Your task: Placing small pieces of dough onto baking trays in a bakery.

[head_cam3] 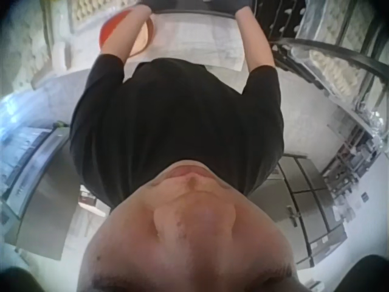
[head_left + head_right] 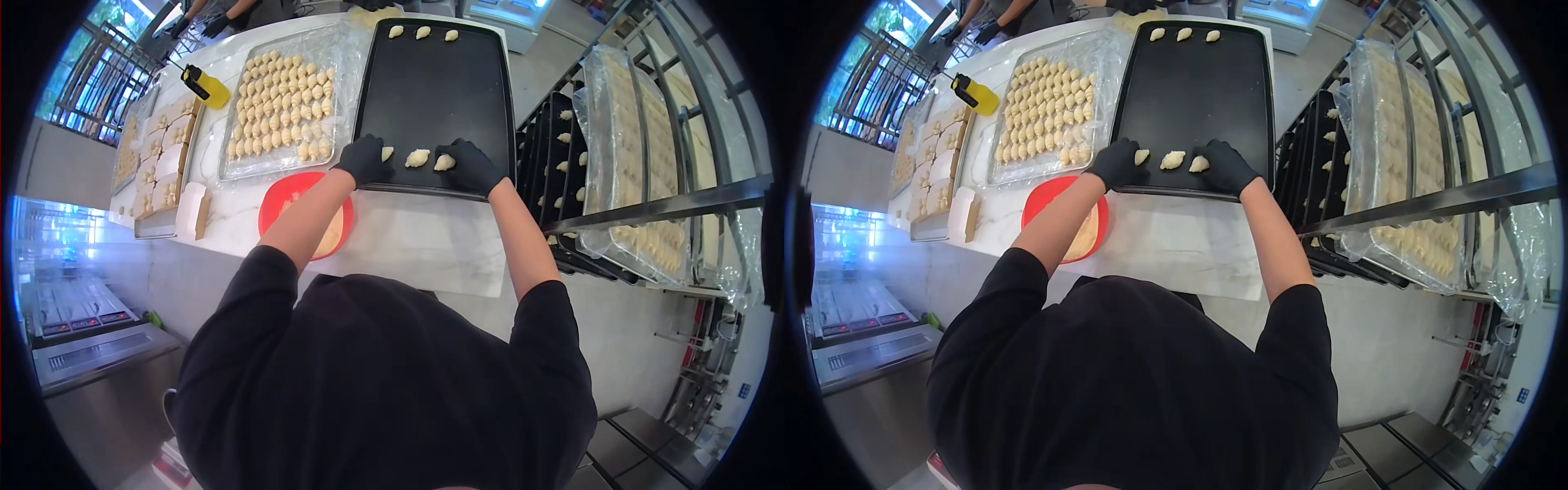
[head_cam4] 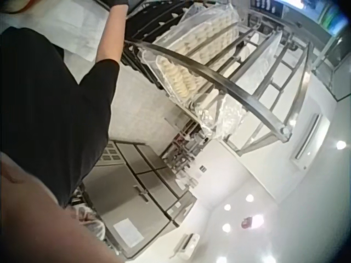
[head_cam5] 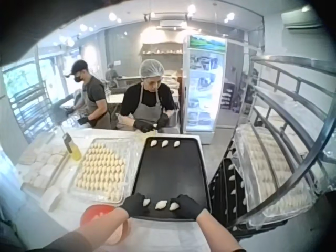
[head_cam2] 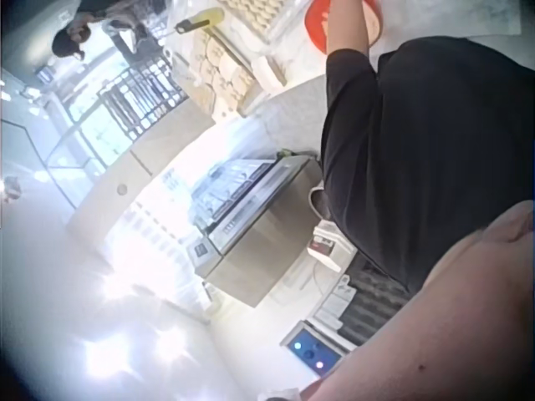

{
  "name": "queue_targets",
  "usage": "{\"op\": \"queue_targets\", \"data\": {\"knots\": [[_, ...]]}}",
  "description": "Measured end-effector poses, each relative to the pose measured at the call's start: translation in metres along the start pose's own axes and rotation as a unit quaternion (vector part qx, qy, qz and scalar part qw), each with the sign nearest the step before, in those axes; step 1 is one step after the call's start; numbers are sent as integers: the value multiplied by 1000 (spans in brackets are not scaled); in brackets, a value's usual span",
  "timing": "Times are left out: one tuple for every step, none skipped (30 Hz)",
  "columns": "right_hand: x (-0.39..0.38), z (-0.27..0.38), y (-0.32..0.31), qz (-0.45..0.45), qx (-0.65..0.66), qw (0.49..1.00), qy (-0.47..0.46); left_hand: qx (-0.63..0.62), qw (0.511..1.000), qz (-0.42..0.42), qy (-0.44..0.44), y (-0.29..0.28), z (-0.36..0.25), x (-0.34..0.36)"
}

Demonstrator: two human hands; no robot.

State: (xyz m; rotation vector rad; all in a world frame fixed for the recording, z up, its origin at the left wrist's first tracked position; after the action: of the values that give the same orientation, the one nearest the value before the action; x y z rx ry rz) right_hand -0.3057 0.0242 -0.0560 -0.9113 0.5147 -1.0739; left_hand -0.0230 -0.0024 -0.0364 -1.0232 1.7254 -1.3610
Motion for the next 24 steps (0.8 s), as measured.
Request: {"op": "queue_targets", "data": {"knots": [[0, 4, -1, 6, -4, 1000, 2, -19, 1000, 15, -8, 7, 7, 4], [3, 10, -4, 13, -10, 1000, 2, -38, 999, 28, -17, 16, 17, 10], [1, 15, -5, 22, -14, 1000, 5, -59, 997, 44, -26, 24, 22, 12], [1, 19, -7, 31, -20, 999, 8, -81, 994, 60, -34, 31, 28, 14], [0, 21, -8, 31, -21, 999, 7, -81, 994, 58, -35, 32, 28, 15], [0, 23, -11, 30, -16, 999, 1, -89, 994, 50, -26, 32, 28, 14], [1, 26, -13, 30, -11, 999, -6, -97, 994, 42, -19, 34, 27, 14], [2, 27, -14, 31, -6, 999, -13, -105, 994, 33, -13, 35, 27, 12], [3, 29, -15, 33, -1, 999, -22, -114, 993, 24, -8, 37, 27, 10], [2, 20, -6, 29, -10, 999, -25, -139, 990, 8, -7, 39, 25, 8], [4, 8, 4, 24, -18, 999, -35, -161, 987, -11, -11, 44, 26, 8], [8, 14, 3, 31, -9, 999, -39, -162, 986, -36, -16, 49, 30, 4], [7, 19, -1, 37, -22, 999, -34, -146, 987, -67, 6, 54, 33, 1], [5, 30, -6, 42, -36, 998, -27, -129, 987, -96, 30, 52, 31, -4], [1, 29, -1, -24, -37, 997, -61, -102, 992, -75, 29, 44, 26, -7], [-4, 32, 6, -92, -37, 991, -90, -76, 995, -52, 32, 32, 24, -8], [-11, 57, 0, -121, -59, 987, -85, -75, 995, -57, 14, 21, 34, -14], [-11, 81, -1, -132, -46, 987, -78, -85, 987, -135, 34, 9, 45, -21], [-15, 98, 1, -145, -36, 987, -65, -94, 971, -211, 62, 1, 53, -28], [-20, 97, 21, -117, 30, 993, -20, -161, 949, -267, 41, 0, 75, -29], [-24, 96, 41, -87, 95, 991, 26, -228, 919, -321, 18, 4, 107, -31], [-23, 129, 48, -100, 157, 982, -15, -346, 885, -305, -61, 12, 144, -34], [-21, 162, 53, -56, 178, 982, 8, -299, 893, -312, -124, 18, 189, -38], [-18, 191, 57, -15, 195, 980, 30, -252, 895, -318, -184, 25, 222, -38]]}}
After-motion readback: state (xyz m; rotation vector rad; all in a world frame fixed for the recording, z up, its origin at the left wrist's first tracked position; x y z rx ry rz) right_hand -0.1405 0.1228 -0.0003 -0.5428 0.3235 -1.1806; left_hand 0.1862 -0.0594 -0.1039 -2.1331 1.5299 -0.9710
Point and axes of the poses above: each hand's wrist, its own x-axis towards the middle knuckle, its own y-axis out of the palm, z = x × y, the point moved 1 cm from there along x, towards the middle knuckle, and after that the axes turned 3 degrees about z, right-handed, at the moved point
